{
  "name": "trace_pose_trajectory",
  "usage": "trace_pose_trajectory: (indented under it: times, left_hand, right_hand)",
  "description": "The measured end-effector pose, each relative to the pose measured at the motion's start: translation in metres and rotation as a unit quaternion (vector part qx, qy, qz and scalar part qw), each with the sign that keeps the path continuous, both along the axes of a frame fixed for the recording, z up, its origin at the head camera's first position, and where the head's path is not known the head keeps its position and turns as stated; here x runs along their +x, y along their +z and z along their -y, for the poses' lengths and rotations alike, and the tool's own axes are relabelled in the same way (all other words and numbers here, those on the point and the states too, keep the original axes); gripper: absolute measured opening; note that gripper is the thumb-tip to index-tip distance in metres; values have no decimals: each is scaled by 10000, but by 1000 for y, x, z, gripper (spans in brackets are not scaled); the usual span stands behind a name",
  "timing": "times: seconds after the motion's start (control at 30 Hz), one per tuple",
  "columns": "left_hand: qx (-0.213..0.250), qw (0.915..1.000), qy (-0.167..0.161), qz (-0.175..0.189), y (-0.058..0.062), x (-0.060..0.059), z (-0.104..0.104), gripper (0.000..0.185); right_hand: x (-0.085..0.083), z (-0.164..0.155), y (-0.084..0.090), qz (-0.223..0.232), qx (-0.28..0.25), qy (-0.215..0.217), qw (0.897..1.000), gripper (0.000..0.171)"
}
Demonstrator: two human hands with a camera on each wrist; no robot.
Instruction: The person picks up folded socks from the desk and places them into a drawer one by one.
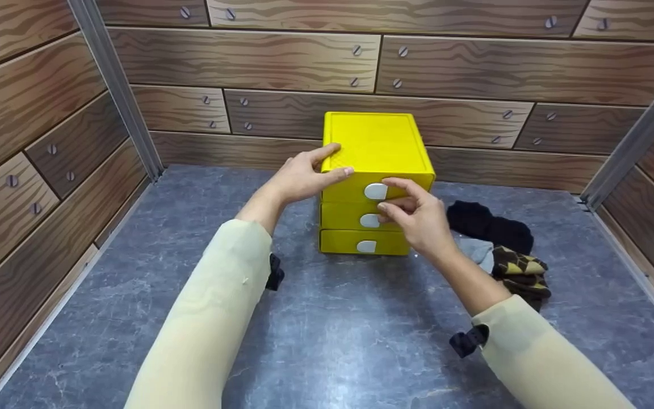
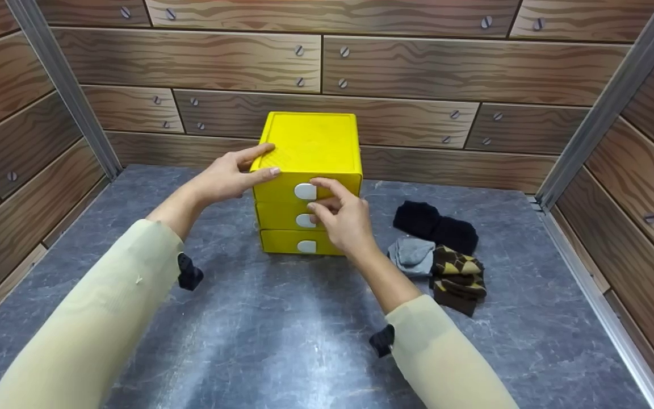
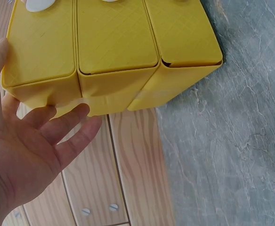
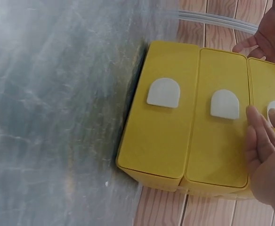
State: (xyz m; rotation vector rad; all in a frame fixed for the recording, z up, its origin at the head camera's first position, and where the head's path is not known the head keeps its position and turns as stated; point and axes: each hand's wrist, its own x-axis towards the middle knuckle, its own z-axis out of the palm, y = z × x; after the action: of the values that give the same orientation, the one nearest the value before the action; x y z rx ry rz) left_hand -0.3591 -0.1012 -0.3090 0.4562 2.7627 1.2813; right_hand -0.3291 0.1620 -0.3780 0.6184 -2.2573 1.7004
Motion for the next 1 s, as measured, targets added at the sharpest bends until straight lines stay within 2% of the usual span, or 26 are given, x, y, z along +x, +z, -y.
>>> trace_pose_trajectory:
  times: [0.13, 0.37, 0.63, 0.83, 1.0]
  left_hand:
    - [-22, 10000, 9, 12, 0, 0, 0, 87]
    - [-15, 10000, 20, 29, 0, -1, 1, 88]
    - [21, 10000, 51, 55, 0, 0, 2, 88]
    - [71, 10000, 20, 66, -1, 0, 1, 87]
    - [88, 9999, 33, 41, -2, 1, 0, 87]
  right_hand:
    - [6, -7, -5, 64, -137, 136, 9998, 46]
    - [11, -19, -15, -7, 64, 114, 9999, 31]
    - [6, -23, -26, 669, 436, 109, 9967, 29]
    - [3, -19, -31, 932, 645, 209, 9933, 31]
    - [-1, -16, -34, 1111, 618, 305, 9914, 33]
